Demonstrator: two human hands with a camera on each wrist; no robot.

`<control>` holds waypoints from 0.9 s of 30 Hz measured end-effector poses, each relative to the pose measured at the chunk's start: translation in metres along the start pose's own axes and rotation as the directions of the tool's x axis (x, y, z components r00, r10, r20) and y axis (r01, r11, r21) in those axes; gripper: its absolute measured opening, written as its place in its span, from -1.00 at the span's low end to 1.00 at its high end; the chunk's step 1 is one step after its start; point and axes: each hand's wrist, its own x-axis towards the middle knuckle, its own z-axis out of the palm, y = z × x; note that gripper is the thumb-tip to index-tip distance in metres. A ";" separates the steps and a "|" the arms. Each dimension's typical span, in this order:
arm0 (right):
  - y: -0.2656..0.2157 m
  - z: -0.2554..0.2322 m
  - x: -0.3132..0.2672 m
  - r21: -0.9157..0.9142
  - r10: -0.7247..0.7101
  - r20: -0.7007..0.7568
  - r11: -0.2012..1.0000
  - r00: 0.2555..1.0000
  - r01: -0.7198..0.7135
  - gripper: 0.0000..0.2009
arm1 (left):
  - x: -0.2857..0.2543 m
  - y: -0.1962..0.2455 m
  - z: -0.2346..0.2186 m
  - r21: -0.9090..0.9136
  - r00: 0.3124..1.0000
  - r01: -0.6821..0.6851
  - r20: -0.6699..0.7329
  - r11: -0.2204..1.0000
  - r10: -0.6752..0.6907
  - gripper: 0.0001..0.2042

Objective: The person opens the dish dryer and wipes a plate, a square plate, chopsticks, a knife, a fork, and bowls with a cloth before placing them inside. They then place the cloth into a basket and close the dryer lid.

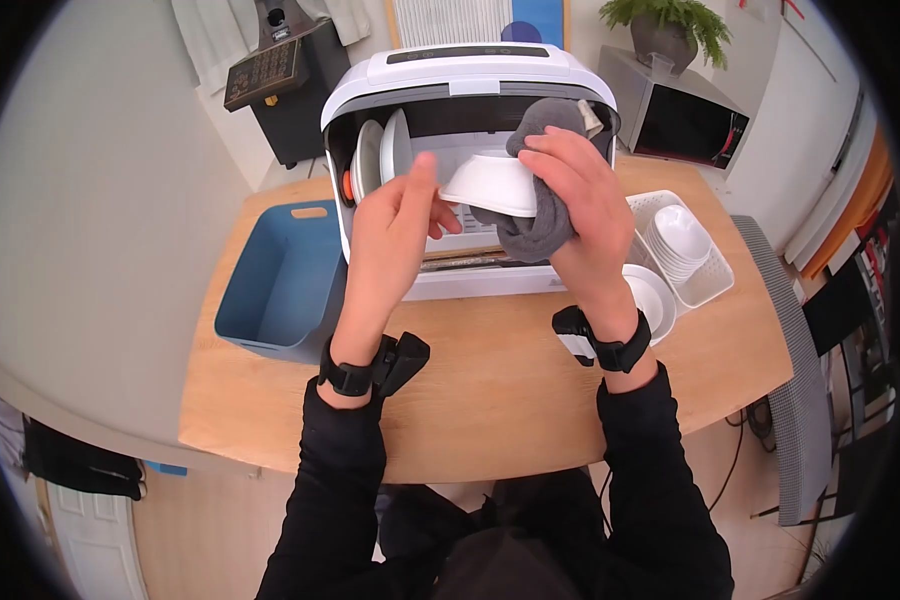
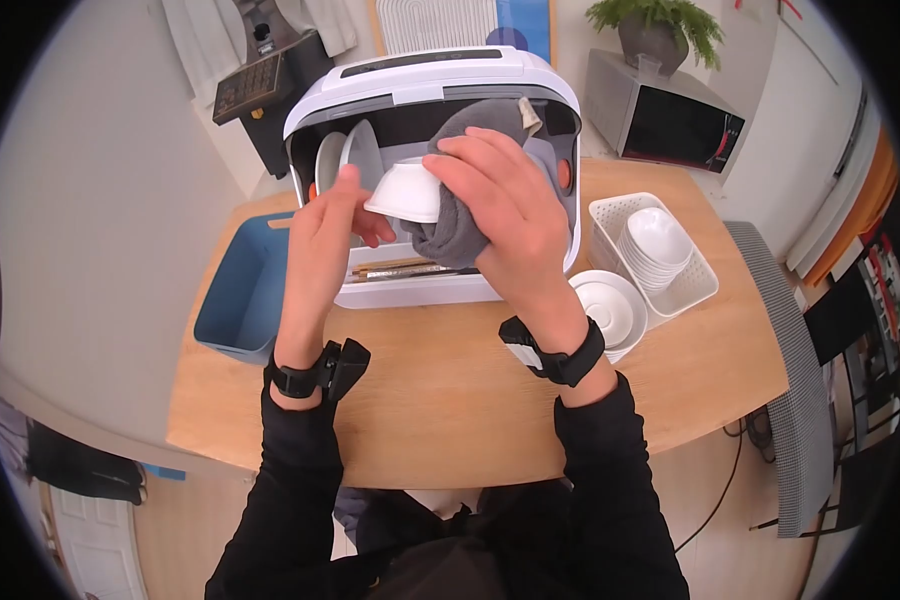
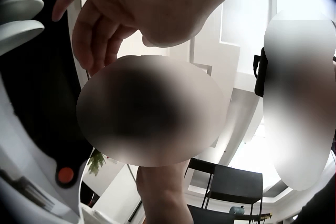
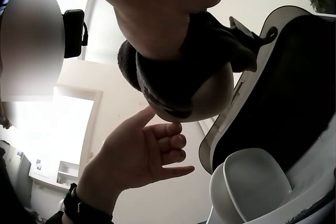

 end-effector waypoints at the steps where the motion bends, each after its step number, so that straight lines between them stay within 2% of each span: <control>1: -0.004 0.001 0.001 0.035 -0.006 -0.006 0.999 1.000 0.006 -0.62 | 0.002 -0.002 0.000 -0.018 1.000 0.013 0.029 1.000 -0.012 -0.53; 2: -0.005 0.000 0.003 0.055 -0.032 0.033 0.998 0.999 0.030 -0.61 | 0.004 -0.004 0.000 -0.036 0.998 0.026 0.058 0.999 -0.024 -0.54; 4: -0.004 -0.001 0.007 0.097 -0.088 0.111 0.992 0.990 0.077 -0.59 | 0.013 -0.017 -0.003 -0.210 0.995 0.084 0.073 0.974 -0.070 -0.59; 5: -0.006 -0.001 0.007 0.110 -0.071 0.167 0.992 0.983 0.053 -0.56 | 0.017 -0.023 -0.005 -0.295 0.992 0.111 0.083 0.949 -0.090 -0.61; 8: -0.012 -0.003 0.005 0.151 -0.007 0.338 0.987 0.941 -0.046 -0.46 | 0.019 -0.013 -0.007 -0.482 0.969 0.215 -0.002 0.849 -0.247 -0.66; 9: -0.013 -0.003 0.003 0.169 0.026 0.401 0.980 0.916 -0.102 -0.43 | 0.020 -0.013 -0.012 -0.523 0.971 0.209 0.013 0.826 -0.237 -0.70; 11: -0.008 -0.005 -0.002 0.268 0.068 0.519 0.934 0.852 -0.238 -0.35 | 0.023 -0.026 -0.021 -0.402 0.986 0.094 -0.086 0.911 -0.140 -0.71; 13: -0.008 -0.004 -0.001 0.268 0.214 0.371 0.907 0.904 -0.325 -0.36 | 0.025 -0.026 -0.021 -0.327 0.989 0.005 -0.139 0.945 -0.054 -0.74; 15: -0.014 -0.001 -0.002 0.257 0.373 0.175 0.876 0.911 -0.408 -0.38 | 0.021 -0.025 -0.015 -0.273 0.994 -0.040 -0.106 0.961 0.011 -0.75; 18: -0.023 0.012 -0.006 0.254 0.267 0.158 0.919 0.951 -0.300 -0.44 | 0.003 -0.011 0.009 -0.216 0.995 -0.091 -0.052 0.972 0.081 -0.80; 19: -0.025 0.017 -0.008 0.229 0.209 0.207 0.940 0.956 -0.255 -0.46 | -0.001 -0.010 0.015 -0.223 0.993 -0.117 -0.021 0.968 0.115 -0.81; 22: -0.024 0.009 -0.004 0.144 0.285 0.243 0.935 0.927 -0.325 -0.44 | -0.005 -0.015 0.021 -0.167 0.982 -0.185 0.015 0.968 0.190 -0.81; 23: -0.011 0.013 -0.011 0.207 0.282 0.184 0.925 0.942 -0.317 -0.42 | -0.007 -0.018 0.023 -0.137 0.980 -0.192 0.026 0.972 0.197 -0.81; 25: -0.008 0.010 -0.012 0.444 0.480 0.208 0.730 0.852 -0.519 -0.44 | -0.018 -0.004 0.033 -0.033 0.977 -0.209 0.035 0.977 0.210 -0.85; 26: -0.006 0.009 -0.012 0.546 0.564 0.238 0.595 0.790 -0.589 -0.45 | -0.018 -0.006 0.035 0.104 0.941 -0.337 0.012 0.936 0.338 -0.86; 27: -0.006 0.007 -0.010 0.604 0.679 0.340 0.373 0.651 -0.704 -0.49 | -0.017 -0.008 0.037 0.240 0.887 -0.450 0.007 0.860 0.462 -0.86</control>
